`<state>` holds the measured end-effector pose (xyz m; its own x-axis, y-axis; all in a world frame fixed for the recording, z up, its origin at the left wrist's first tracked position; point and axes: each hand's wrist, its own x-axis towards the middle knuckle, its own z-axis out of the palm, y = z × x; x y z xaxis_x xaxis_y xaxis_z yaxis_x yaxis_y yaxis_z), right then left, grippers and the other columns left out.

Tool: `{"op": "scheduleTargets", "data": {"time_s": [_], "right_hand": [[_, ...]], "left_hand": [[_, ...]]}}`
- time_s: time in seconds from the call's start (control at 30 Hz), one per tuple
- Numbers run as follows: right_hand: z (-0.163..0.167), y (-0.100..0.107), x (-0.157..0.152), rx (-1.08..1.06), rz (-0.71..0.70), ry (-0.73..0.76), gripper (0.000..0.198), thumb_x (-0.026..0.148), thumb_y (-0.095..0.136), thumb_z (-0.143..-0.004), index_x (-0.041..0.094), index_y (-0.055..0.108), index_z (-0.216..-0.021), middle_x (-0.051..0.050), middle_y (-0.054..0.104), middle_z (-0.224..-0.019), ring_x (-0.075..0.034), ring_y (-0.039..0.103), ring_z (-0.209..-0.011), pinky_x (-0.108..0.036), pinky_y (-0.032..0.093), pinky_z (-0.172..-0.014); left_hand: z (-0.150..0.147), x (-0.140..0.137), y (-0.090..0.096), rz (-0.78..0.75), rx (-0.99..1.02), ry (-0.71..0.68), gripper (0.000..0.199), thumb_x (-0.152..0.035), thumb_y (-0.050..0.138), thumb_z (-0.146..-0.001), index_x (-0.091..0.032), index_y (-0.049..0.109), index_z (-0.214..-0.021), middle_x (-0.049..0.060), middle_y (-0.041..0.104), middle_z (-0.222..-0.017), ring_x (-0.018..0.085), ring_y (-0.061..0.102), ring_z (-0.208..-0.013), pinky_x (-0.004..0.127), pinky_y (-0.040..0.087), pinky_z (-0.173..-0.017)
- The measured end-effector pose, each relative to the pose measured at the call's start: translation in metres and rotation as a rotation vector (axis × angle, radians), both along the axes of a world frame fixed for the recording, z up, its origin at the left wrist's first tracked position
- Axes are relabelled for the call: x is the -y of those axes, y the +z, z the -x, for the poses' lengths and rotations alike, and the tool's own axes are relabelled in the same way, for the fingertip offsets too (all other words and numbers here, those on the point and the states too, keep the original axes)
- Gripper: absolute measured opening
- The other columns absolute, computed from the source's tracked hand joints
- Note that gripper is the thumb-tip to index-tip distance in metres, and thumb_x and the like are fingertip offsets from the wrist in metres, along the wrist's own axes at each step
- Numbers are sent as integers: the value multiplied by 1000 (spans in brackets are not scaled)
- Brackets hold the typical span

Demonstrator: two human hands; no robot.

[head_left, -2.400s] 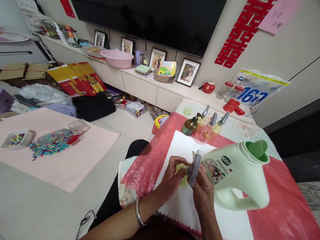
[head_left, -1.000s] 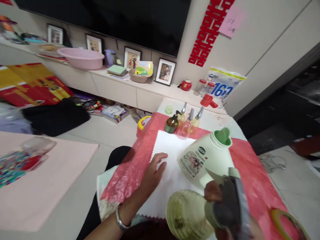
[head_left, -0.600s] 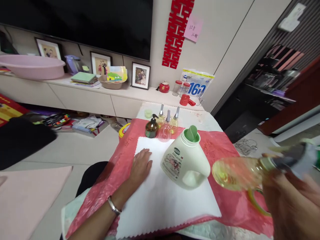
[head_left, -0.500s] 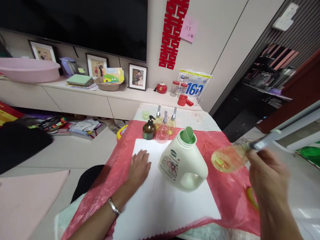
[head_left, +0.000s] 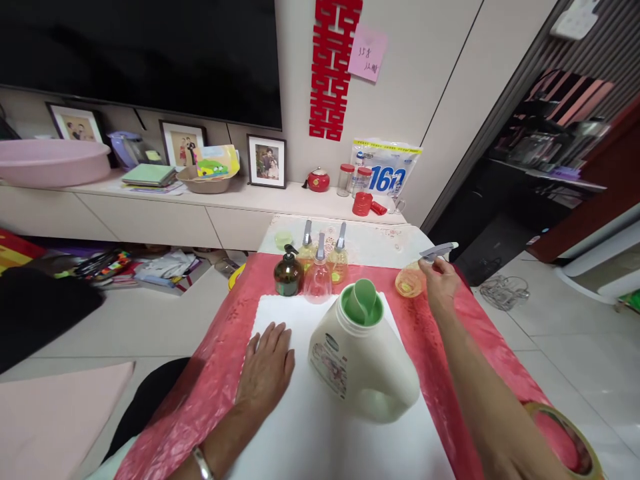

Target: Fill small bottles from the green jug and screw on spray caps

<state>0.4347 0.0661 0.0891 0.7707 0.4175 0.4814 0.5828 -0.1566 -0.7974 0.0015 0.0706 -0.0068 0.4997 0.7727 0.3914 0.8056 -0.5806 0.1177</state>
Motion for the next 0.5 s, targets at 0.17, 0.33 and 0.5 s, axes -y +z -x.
{"op": "scheduleTargets", "data": {"time_s": [0.17, 0.33, 0.5], "right_hand": [[-8, -27, -19, -105, 22, -7, 33, 40, 67, -99, 9, 62, -111, -7, 58, -105, -19, 56, -104, -41, 45, -103], [-6, -43, -9, -192, 38, 256, 33, 33, 68, -99, 9, 60, -119, -8, 57, -111, -19, 58, -103, -38, 51, -97], [-6, -49, 10, -262, 55, 505, 48, 29, 70, -98, 13, 49, -138, -11, 52, -125, -21, 56, -111, -39, 53, -97]], "left_hand": [[1, -1, -1, 17, 40, -22, 35, -25, 44, -95, -19, 63, -124, 14, 66, -135, 36, 55, -132, 57, 41, -107], [2, -1, -1, 38, 66, -24, 36, -25, 45, -95, -18, 63, -125, 15, 65, -136, 37, 55, -132, 58, 39, -107], [2, -1, 0, 24, 37, -24, 36, -25, 44, -95, -17, 63, -125, 15, 66, -135, 37, 56, -131, 58, 40, -106]]}}
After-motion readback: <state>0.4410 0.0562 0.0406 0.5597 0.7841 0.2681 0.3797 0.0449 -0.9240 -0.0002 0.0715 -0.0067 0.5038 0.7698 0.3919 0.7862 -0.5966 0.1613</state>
